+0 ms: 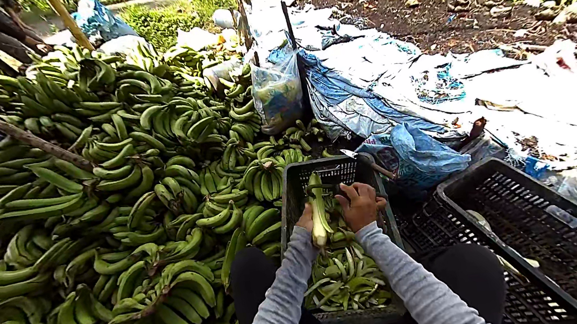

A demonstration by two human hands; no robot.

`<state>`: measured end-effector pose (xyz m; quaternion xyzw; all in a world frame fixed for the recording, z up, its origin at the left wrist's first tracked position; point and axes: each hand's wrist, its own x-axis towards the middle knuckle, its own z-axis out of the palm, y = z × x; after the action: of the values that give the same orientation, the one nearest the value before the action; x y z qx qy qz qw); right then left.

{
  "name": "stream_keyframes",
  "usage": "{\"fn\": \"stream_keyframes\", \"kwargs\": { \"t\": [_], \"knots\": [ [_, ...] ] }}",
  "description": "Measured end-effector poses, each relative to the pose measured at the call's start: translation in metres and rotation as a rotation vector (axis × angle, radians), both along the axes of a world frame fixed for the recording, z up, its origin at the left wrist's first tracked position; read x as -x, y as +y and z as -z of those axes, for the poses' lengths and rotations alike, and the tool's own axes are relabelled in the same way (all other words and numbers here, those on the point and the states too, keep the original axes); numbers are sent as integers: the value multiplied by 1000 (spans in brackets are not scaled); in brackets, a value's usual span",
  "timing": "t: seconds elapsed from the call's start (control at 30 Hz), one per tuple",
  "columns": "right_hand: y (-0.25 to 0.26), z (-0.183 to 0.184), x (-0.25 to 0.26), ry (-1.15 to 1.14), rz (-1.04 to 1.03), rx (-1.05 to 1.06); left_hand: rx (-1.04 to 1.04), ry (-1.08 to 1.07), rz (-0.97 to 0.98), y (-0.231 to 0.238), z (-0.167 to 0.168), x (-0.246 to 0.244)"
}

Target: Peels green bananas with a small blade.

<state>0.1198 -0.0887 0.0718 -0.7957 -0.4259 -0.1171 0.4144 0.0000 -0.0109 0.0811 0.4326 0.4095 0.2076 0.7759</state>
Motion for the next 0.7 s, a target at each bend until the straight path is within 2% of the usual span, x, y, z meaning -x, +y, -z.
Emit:
{"fn": "stream_keyframes", "kwargs": {
  "t": [0.03, 0.1, 0.17, 0.23, 0.3, 0.37, 0.43, 0.47, 0.5, 0.57, 0.63, 0.67, 0.7],
  "knots": [
    [14, -9, -16, -57, 66, -81, -12, 93, 29, -3, -9, 0],
    [28, -34, -32, -85, 147, -105, -56, 192, 47, -3, -16, 4],
    [22, -50, -20, 55, 48, 70, -131, 194, -122, 4, -5, 4],
    [6, -48, 3, 318, -135, 423, -389, 171, -300, 14, 9, 1],
    [-13, -33, 23, 462, -232, 641, -767, 212, -476, 22, 26, -4],
    [-33, -22, 39, 528, -232, 668, -987, 283, -676, 27, 26, -10],
    [-41, -19, 46, 558, -199, 599, -1028, 257, -756, 29, 17, -14],
    [-38, -21, 44, 550, -189, 543, -976, 194, -680, 26, 11, -13],
    [-30, -24, 36, 521, -187, 482, -866, 107, -521, 23, 5, -10],
    [0, -39, 4, 400, -183, 368, -476, -48, -79, 20, -8, -1],
    [32, -59, -34, 265, -177, 306, -244, -212, 284, 22, -2, 3],
    [42, -68, -45, 193, -180, 274, -239, -222, 353, 22, 0, 5],
    [46, -75, -49, 140, -186, 232, -279, -180, 305, 20, -1, 7]
  ]
}}
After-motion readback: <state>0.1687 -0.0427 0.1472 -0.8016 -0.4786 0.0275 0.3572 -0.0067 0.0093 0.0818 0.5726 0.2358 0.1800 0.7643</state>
